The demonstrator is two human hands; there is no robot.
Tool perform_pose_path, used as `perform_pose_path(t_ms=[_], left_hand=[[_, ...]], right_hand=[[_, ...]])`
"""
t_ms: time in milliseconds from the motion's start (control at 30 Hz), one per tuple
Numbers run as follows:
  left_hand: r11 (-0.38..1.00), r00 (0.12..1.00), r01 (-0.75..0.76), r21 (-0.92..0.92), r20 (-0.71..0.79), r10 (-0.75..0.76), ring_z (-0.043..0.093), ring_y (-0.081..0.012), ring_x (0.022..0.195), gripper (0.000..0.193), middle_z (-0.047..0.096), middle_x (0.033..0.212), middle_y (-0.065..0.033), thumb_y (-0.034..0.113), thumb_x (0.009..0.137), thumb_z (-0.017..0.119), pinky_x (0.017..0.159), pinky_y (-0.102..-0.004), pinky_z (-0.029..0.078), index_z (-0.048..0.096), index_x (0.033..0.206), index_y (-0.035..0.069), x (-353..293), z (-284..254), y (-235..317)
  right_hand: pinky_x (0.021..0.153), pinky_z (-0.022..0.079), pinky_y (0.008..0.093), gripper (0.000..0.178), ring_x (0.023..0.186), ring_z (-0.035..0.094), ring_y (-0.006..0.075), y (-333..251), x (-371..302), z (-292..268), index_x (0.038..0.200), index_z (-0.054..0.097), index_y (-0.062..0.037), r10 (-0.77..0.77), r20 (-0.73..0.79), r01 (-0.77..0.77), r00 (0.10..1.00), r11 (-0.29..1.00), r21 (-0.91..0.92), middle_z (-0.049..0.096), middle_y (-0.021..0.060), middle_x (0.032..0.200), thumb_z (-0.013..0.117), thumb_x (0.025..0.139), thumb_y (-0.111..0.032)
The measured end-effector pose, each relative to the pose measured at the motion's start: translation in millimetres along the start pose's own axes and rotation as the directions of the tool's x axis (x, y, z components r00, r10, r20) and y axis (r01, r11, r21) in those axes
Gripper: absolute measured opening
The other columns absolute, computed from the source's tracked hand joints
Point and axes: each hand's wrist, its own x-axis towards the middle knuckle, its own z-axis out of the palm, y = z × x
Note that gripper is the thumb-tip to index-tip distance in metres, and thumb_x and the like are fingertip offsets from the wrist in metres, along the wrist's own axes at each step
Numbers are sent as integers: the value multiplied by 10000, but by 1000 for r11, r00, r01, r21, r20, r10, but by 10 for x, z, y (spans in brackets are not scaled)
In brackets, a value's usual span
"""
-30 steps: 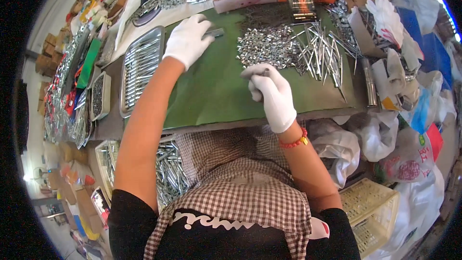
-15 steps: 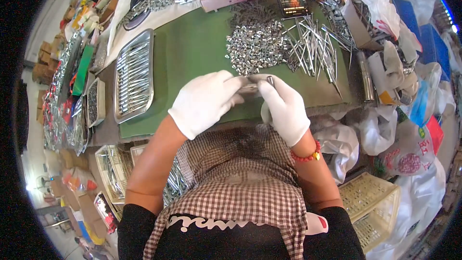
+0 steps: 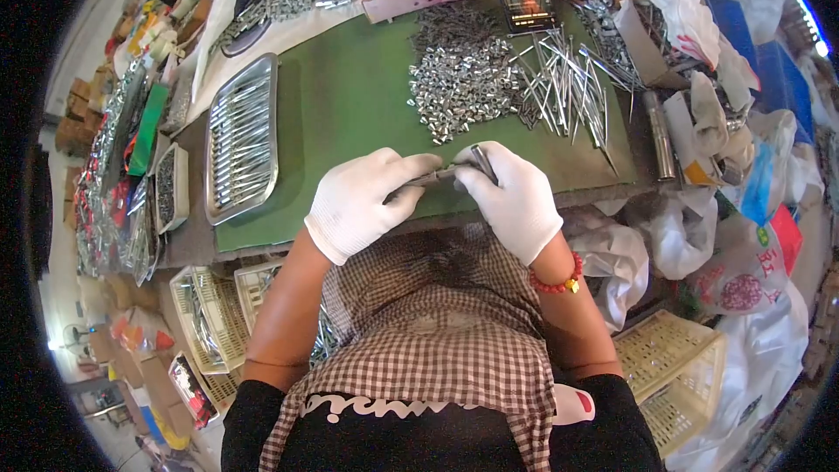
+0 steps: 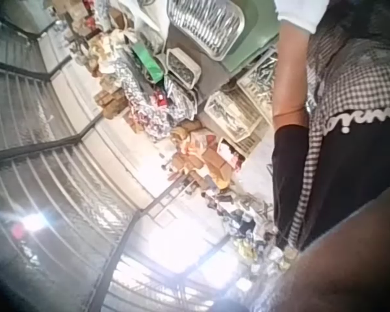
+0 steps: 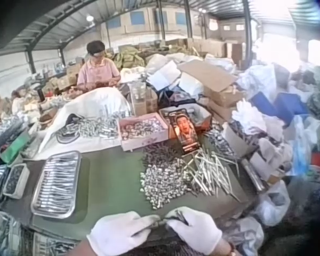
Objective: Assembling small metal pins and tubes into larger components at a workbench.
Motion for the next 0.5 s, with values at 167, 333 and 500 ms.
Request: perform_pose_path(t_ms=[167, 333, 500], left_hand=[[1000, 1000, 15, -13, -27, -16, 628, -265, 711, 255, 609, 796, -57, 174, 831, 630, 633, -359, 520, 669, 1080, 215, -3, 29, 23], [999, 998, 37, 19, -46, -36, 619, -271, 671, 233, 595, 779, -61, 184, 835, 624, 599, -367, 511, 666, 1061, 221, -29, 72, 47], [984, 992, 126, 128, -39, -122, 605, -273, 613, 217, 572, 760, -66, 179, 836, 604, 551, -377, 498, 655, 1041, 227, -74, 134, 137]], right_hand=[[713, 500, 276, 154, 750, 638, 139, -12, -16, 11, 1022, 643, -8, -13, -18, 13, 1000, 1000, 10, 683, 80, 826, 621, 893, -90], [717, 500, 293, 177, 763, 627, 169, 38, 19, -24, 1031, 660, -38, -212, -91, 196, 973, 967, -163, 665, 85, 904, 638, 867, -100], [744, 515, 367, 152, 858, 648, 303, 66, 365, -250, 970, 695, -83, -398, -305, 184, 865, 818, -545, 647, 126, 948, 636, 851, -158]])
